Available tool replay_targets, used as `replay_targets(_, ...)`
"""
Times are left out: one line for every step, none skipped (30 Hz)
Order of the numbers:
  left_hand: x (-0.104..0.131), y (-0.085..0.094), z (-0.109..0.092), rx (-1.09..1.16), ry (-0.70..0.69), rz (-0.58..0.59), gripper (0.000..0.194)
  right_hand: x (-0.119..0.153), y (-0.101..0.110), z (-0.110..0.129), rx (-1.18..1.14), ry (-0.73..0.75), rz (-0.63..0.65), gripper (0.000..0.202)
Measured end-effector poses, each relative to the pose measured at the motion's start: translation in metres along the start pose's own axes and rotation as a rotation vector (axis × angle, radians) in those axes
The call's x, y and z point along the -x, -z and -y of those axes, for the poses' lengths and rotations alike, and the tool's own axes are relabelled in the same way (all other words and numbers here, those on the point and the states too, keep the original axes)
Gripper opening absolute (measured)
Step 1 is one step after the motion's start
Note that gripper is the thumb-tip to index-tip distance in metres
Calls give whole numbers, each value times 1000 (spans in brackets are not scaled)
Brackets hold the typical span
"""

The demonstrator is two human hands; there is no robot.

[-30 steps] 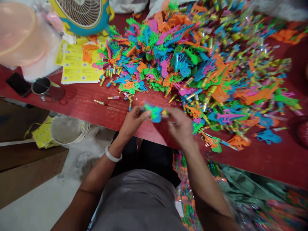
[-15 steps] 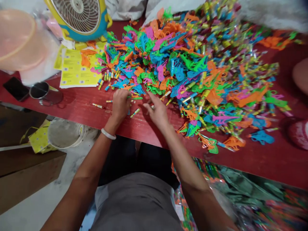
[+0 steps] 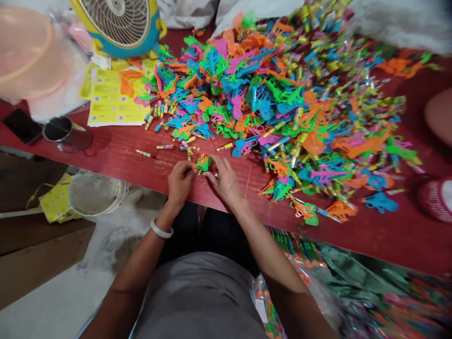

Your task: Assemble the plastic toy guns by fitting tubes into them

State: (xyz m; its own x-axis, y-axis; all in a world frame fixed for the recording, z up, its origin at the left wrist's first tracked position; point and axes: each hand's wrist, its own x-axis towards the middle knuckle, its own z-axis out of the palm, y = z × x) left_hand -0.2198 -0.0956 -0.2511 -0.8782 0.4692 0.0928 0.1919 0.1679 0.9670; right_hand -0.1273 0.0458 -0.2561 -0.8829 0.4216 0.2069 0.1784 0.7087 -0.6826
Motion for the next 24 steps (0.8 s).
replay_targets(-1, 0, -1, 43, 44, 20, 3, -2, 1, -1, 2, 2, -2, 44)
replay_targets(-2, 0, -2, 94, 94, 41, 4, -4, 1, -2, 1, 12, -2, 42)
replay_targets(-3, 0, -3, 150, 143, 58, 8, -6, 1, -3, 0, 25, 2, 39)
replay_targets(-3, -1, -4, 211, 189, 73, 13, -8, 1, -4, 4, 38, 5, 37)
replay_targets(-3, -2, -6, 270, 225, 85, 19, -8, 0, -4, 14, 50, 6, 35)
replay_targets(-3, -4, -7, 322, 249, 96, 23, -8, -1, -4, 31, 59, 3, 35)
replay_targets(-2, -6, -8, 366, 262, 109, 26, -7, -2, -4, 51, 66, -6, 36)
replay_targets(-1, -8, -9, 398, 266, 121, 28, -5, -2, -4, 71, 70, -19, 36)
replay_targets(-1, -10, -10, 410, 262, 127, 29, -4, -2, -3, 84, 75, -39, 36)
replay_targets(-1, -12, -11, 398, 249, 113, 31, -4, 1, -3, 88, 80, -68, 36)
replay_targets(-2, -13, -12, 366, 228, 78, 34, -5, 4, -2, 81, 85, -103, 35)
replay_targets(-3, -14, -14, 322, 202, 35, 38, -6, 9, -1, 62, 95, -136, 34)
replay_targets(-4, -14, -16, 280, 175, -2, 44, -9, 15, 1, 29, 115, -155, 32)
replay_targets(-6, -13, -19, 252, 157, -15, 49, -11, 22, 2, -15, 148, -144, 31)
replay_targets(-7, -12, -23, 249, 153, 10, 52, -14, 29, 4, -69, 192, -95, 29)
replay_targets(-8, -10, -27, 269, 167, 71, 50, -17, 34, 5, -130, 231, -14, 27)
replay_targets(-9, -7, -31, 299, 194, 144, 46, -18, 38, 7, -194, 245, 70, 25)
replay_targets(-9, -5, -34, 332, 231, 206, 41, -18, 41, 8, -255, 224, 128, 23)
replay_targets(-9, -3, -37, 363, 272, 241, 37, -16, 42, 8, -304, 167, 152, 21)
replay_targets(-8, -1, -40, 395, 313, 246, 36, -13, 42, 9, -341, 88, 149, 20)
replay_targets(-6, 1, -41, 430, 350, 220, 35, -9, 41, 9, -370, 7, 130, 21)
replay_targets(-4, 3, -42, 469, 385, 177, 35, -4, 40, 10, -393, -56, 111, 21)
replay_targets(-2, 4, -42, 509, 418, 135, 36, 1, 39, 11, -412, -90, 101, 20)
replay_targets(0, 5, -41, 543, 448, 104, 36, 6, 38, 13, -429, -98, 102, 17)
